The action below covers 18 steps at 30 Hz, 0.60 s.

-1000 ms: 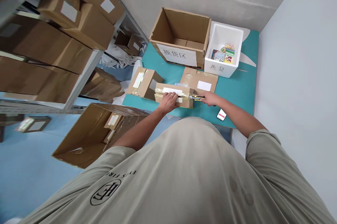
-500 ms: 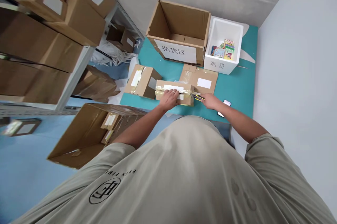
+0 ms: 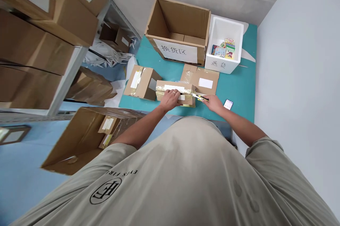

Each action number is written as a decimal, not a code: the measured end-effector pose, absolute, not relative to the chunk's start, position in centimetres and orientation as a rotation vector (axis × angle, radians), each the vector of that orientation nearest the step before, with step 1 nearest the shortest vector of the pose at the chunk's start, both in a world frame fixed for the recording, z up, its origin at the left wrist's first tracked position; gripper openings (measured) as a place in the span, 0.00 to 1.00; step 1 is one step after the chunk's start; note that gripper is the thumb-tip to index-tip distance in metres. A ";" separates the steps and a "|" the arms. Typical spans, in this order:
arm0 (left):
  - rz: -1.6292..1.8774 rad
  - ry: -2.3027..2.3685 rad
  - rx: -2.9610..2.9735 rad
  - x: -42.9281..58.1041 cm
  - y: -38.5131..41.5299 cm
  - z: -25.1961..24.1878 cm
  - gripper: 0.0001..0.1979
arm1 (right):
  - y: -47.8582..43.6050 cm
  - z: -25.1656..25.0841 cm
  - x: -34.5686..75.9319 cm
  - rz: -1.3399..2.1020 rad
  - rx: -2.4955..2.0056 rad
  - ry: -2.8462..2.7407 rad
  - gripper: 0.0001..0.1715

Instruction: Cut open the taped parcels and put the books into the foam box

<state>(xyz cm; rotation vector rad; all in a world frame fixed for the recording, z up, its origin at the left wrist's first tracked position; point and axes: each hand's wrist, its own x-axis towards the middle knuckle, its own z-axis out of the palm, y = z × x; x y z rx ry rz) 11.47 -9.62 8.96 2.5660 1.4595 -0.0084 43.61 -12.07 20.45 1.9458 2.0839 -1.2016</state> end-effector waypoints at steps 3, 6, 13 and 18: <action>0.011 1.433 2.586 11.2 -9.6 8.6 0.25 | -12.7 20.2 43.9 -1.167 1.973 2.066 0.25; 0.020 1.422 2.602 11.0 -9.8 8.3 0.23 | -13.0 19.7 44.1 -1.104 1.988 2.071 0.24; 0.036 1.366 2.637 10.5 -9.7 8.2 0.21 | -12.5 19.6 43.5 -1.030 1.930 2.104 0.23; 0.049 1.412 2.599 10.8 -9.3 8.5 0.25 | -12.9 20.6 43.5 -1.031 1.904 2.088 0.25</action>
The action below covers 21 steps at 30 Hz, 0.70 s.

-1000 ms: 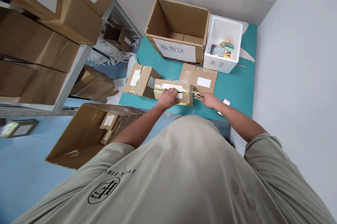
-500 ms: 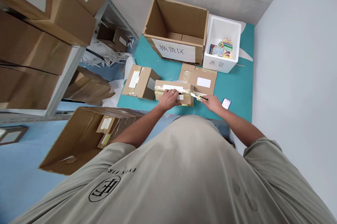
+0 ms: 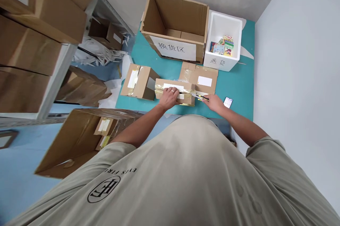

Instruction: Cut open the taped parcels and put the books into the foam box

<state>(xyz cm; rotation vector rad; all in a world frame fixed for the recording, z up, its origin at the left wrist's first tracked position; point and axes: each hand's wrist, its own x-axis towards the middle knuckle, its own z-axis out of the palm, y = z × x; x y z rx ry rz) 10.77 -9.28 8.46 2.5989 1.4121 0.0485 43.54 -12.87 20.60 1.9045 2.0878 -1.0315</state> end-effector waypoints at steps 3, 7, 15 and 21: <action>0.053 1.421 2.569 11.1 -9.2 8.6 0.28 | -13.1 20.9 43.3 -0.984 1.897 2.096 0.25; 0.075 1.414 2.570 11.1 -9.4 8.5 0.28 | -12.9 20.9 42.4 -0.943 1.919 2.067 0.25; 0.209 1.388 2.549 10.2 -8.9 7.8 0.30 | -14.4 20.4 42.3 -1.052 2.003 2.039 0.24; 0.234 1.264 2.582 9.8 -8.8 8.0 0.26 | -13.7 19.9 42.2 -1.242 2.032 1.984 0.25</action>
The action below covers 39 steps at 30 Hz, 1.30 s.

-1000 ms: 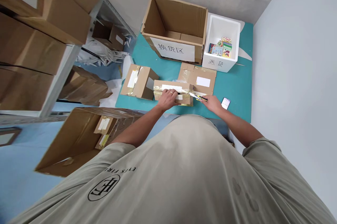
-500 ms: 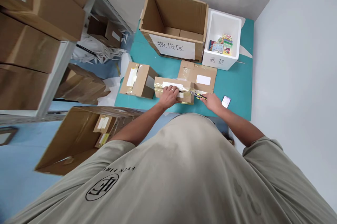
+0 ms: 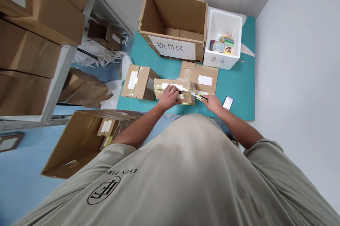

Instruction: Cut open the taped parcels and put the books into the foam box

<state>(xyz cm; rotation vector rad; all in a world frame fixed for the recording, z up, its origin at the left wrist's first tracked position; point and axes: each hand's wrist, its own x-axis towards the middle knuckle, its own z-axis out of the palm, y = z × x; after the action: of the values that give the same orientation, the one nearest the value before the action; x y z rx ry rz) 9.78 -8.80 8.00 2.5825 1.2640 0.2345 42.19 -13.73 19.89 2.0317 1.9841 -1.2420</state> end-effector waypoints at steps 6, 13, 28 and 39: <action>0.219 1.249 2.572 9.7 -8.6 8.7 0.24 | -14.0 19.8 44.9 -1.437 2.029 1.947 0.28; 0.208 1.293 2.585 9.9 -8.5 9.0 0.22 | -12.4 20.0 46.1 -1.273 1.983 2.125 0.30; 0.221 1.292 2.541 9.8 -8.9 8.8 0.17 | -6.5 19.0 44.7 -1.396 1.648 2.039 0.26; 0.193 1.245 2.555 9.3 -8.1 8.7 0.25 | -7.6 18.6 43.2 -1.321 1.720 2.066 0.29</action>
<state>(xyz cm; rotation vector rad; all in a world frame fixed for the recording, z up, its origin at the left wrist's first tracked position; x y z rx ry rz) 9.30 -8.11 8.66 2.5548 1.2449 0.1927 43.21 -7.61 18.58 1.7195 2.0657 -1.3212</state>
